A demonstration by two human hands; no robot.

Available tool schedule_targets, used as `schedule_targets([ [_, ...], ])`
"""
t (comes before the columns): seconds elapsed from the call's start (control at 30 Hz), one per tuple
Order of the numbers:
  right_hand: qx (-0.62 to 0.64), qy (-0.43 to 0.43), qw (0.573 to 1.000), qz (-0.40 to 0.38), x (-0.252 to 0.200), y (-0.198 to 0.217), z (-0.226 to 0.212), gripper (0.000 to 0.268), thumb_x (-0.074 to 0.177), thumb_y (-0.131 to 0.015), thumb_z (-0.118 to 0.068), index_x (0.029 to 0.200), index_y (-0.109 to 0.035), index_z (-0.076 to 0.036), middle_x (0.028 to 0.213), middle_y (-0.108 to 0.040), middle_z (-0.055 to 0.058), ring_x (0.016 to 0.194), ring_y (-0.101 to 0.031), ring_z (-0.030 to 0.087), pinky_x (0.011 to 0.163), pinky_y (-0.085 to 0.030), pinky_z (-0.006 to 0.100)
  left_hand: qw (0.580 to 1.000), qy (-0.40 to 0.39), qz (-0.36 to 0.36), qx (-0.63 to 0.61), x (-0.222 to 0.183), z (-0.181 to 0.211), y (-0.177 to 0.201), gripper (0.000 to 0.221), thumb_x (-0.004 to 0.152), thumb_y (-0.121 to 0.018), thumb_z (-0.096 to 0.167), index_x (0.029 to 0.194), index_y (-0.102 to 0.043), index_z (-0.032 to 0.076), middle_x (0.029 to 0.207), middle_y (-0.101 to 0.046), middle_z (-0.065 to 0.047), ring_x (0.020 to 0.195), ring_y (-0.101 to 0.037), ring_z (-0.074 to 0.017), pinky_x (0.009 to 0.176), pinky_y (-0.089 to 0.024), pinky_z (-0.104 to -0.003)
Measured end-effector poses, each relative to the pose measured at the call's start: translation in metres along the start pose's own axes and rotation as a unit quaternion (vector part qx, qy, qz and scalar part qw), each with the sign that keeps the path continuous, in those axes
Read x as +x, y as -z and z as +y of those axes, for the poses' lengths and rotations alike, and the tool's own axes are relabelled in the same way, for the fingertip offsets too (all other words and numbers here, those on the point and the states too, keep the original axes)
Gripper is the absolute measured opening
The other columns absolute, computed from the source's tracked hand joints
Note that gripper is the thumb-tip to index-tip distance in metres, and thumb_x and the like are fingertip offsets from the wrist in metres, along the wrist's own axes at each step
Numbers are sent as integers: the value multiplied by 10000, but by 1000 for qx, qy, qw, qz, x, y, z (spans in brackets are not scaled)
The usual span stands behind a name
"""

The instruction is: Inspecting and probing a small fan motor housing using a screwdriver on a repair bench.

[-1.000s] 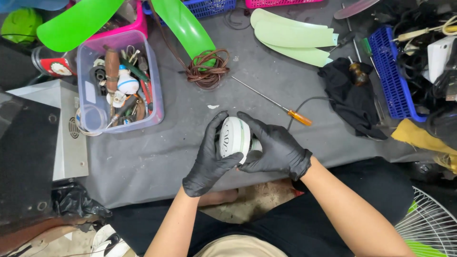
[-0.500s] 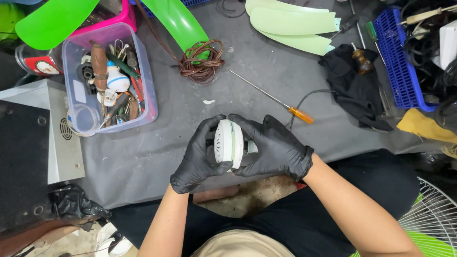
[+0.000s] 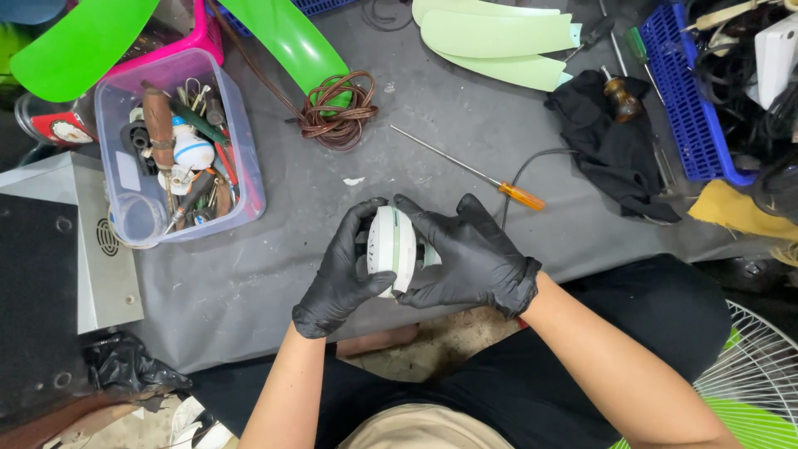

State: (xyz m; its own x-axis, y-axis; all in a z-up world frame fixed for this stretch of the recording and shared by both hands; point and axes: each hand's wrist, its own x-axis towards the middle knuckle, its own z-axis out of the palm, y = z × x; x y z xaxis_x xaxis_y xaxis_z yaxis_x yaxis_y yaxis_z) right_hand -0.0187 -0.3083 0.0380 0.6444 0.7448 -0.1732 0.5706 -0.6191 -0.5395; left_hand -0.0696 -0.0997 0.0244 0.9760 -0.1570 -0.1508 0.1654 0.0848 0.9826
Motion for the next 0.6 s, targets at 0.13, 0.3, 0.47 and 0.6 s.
schedule_targets([
  [0.13,-153,21,988,14,-2,-13,1,1128,731,-628,-700,1602,-108,-208,1508,-414,49,1317,-458,232,1132,-168,510,999,32,-22,28,-2,9,-8,822,811,-725,318,1491,-313,110,1493,-406,-168,1364,-382,-306,1121,-360,-497],
  [0.3,-170,32,985,21,-1,-12,8,1232,672,-583,-856,1595,-128,-179,1504,-427,62,1293,-484,217,1095,-212,535,998,40,-32,24,-1,10,-15,790,910,-614,383,1521,-232,58,1572,-289,-237,1459,-233,-360,1189,-205,-536],
  [0.47,-313,65,947,7,2,-3,5,1103,760,-631,-598,1610,-63,-182,1512,-389,81,1344,-427,251,1140,-186,479,999,42,-31,-1,2,-2,-10,825,911,-612,429,1545,-192,110,1596,-251,-194,1478,-189,-353,1197,-193,-522],
  [0.6,-192,21,981,-18,8,-8,8,1160,697,-643,-690,1600,-89,-217,1475,-446,74,1326,-459,270,1148,-163,494,998,59,-34,4,-1,10,-12,802,935,-583,401,1553,-170,100,1605,-229,-196,1478,-175,-354,1198,-180,-522],
])
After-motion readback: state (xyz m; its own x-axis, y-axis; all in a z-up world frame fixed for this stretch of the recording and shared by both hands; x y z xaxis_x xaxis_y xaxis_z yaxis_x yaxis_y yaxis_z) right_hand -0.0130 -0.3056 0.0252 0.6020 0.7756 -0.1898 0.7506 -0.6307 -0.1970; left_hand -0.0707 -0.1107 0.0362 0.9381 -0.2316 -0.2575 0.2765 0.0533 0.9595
